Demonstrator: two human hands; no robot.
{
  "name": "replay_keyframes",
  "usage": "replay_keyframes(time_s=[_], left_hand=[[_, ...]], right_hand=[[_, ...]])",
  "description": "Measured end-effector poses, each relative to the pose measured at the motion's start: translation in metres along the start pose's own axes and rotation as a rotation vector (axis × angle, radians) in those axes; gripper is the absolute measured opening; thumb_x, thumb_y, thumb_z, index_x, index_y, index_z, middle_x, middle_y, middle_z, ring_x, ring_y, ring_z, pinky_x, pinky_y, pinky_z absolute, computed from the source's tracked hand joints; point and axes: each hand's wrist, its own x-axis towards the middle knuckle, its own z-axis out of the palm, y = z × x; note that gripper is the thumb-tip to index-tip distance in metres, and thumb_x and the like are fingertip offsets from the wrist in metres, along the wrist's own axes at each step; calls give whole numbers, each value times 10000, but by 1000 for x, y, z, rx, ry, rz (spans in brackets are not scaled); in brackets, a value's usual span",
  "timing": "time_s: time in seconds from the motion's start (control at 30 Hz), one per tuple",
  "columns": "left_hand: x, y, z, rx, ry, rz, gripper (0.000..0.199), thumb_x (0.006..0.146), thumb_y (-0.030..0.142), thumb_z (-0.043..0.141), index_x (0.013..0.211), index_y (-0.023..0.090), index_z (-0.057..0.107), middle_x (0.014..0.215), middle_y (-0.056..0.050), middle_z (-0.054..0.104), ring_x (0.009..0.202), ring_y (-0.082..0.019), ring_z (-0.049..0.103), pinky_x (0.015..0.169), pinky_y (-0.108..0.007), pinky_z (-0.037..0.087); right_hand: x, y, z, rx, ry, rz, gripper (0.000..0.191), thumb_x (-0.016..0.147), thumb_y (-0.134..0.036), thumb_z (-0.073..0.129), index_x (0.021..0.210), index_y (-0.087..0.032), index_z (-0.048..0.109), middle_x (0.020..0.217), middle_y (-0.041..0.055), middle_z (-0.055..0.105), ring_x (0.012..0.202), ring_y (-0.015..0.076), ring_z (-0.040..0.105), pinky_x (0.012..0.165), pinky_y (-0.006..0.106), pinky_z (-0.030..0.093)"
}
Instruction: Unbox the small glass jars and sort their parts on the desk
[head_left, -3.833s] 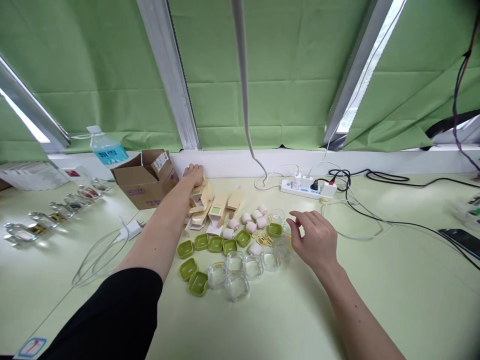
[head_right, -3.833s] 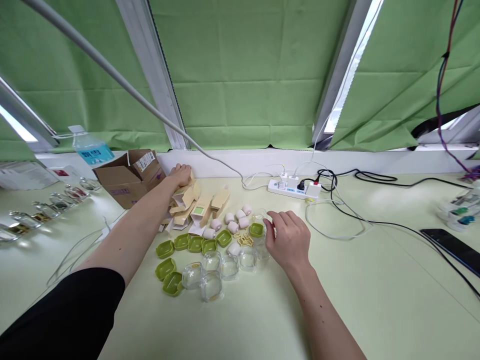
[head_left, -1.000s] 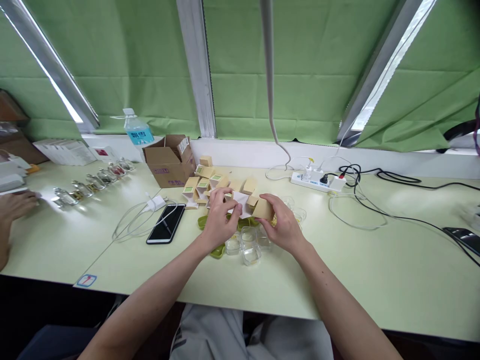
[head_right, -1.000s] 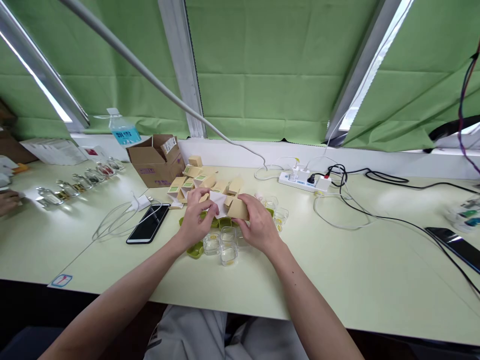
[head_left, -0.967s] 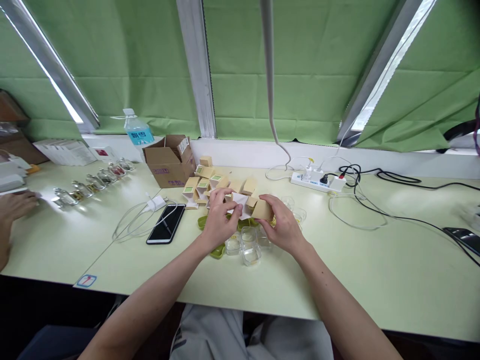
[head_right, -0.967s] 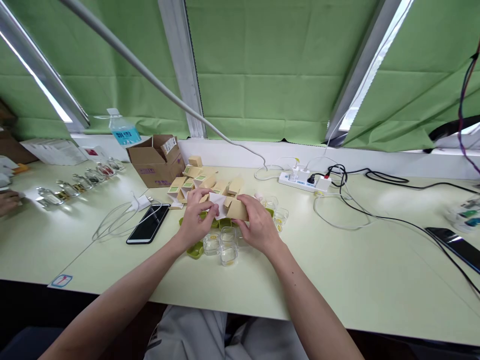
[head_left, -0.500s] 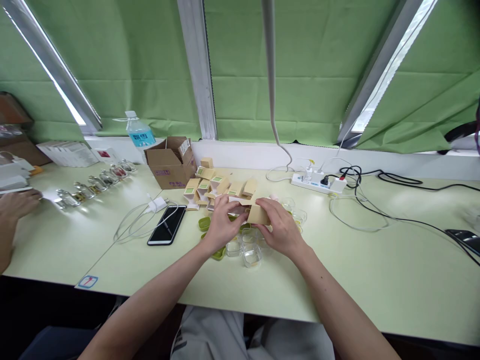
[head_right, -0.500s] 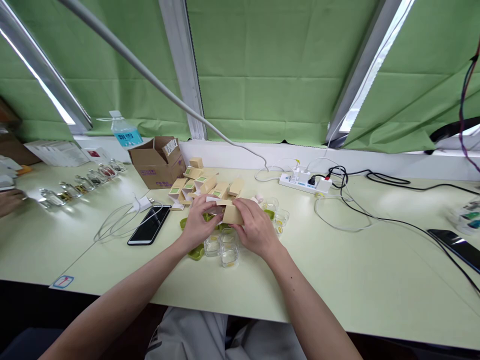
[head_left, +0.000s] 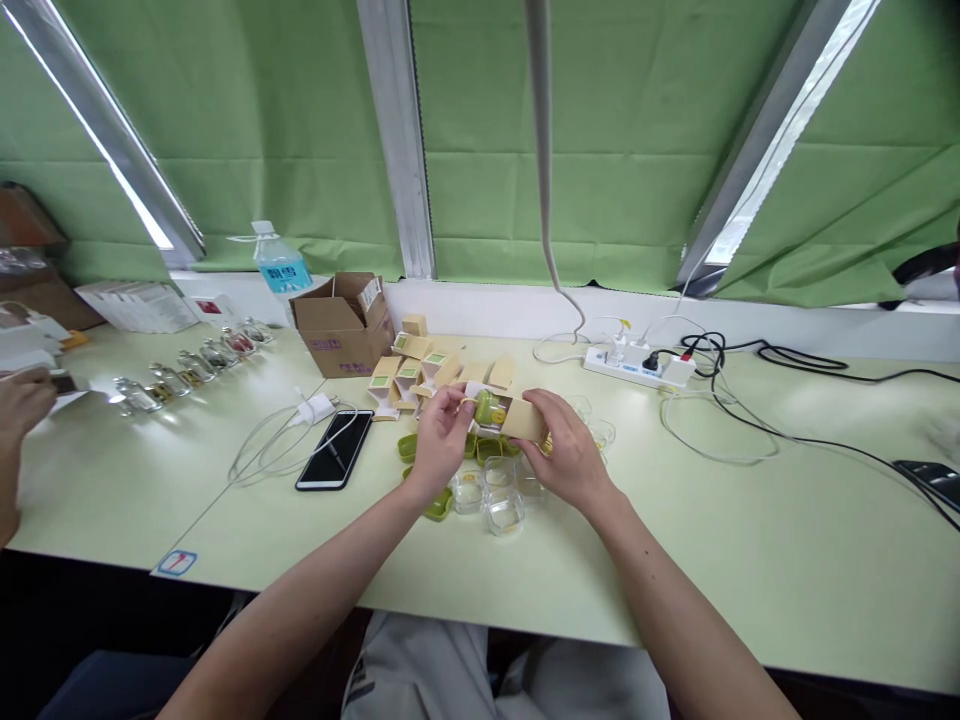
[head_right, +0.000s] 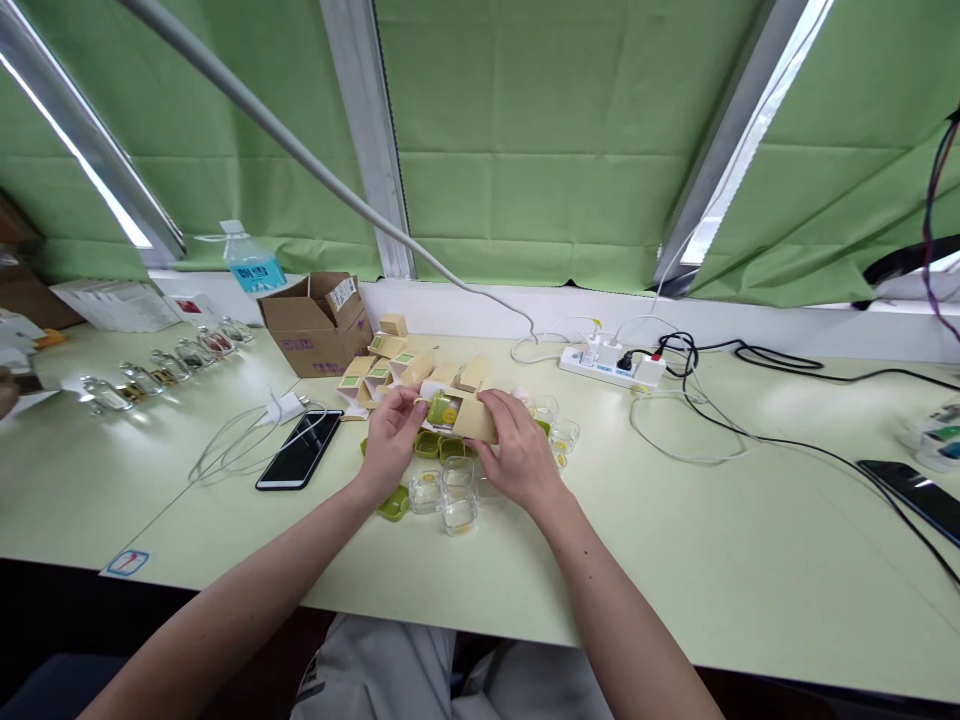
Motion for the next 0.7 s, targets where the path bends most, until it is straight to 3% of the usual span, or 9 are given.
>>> replay_keyframes(time_s=[0.17,0.33,0.43,0.57,0.7], left_hand=[[1,0,-1,-207,91,-201,349,941,552,660,977,256,479,981,-28,708,930,-216,735,814,-378,629],[9,10,-6,-452,174,-235,328,919,448,703,965,264,436,945,12,728,892,-199,771,853,-426,648],[14,17,-9,-570,184,-243,285,910,352,696,957,254,433,1003,-8,761,978,-221,781,908,-469,636],[20,20,-14,-678,154,-434,190,850,236,622,945,232,459,989,-65,778,1002,-266,784,898,-489,630],[23,21,-21,-684,133,-674,268,746,167,574,999,227,512,930,-102,770,818,-286,782,630,-396,611]], right_hand=[[2,-3,-3,19,-14,93,525,957,-367,661,1430,-239,474,1388,164,600,1273,350,619,1037,566,578],[5,-1,-12,3,-1,171,470,912,-344,691,1331,-223,515,1320,165,594,1178,345,642,910,508,608],[8,10,-18,38,60,307,475,852,-352,738,1264,-235,534,1270,138,636,1120,330,654,878,490,601],[11,25,-22,421,142,579,614,721,-494,861,1153,-246,503,1108,80,724,953,279,707,792,443,622],[14,20,-20,905,74,737,784,659,-527,932,1219,-258,454,1073,68,770,953,270,761,784,420,654]])
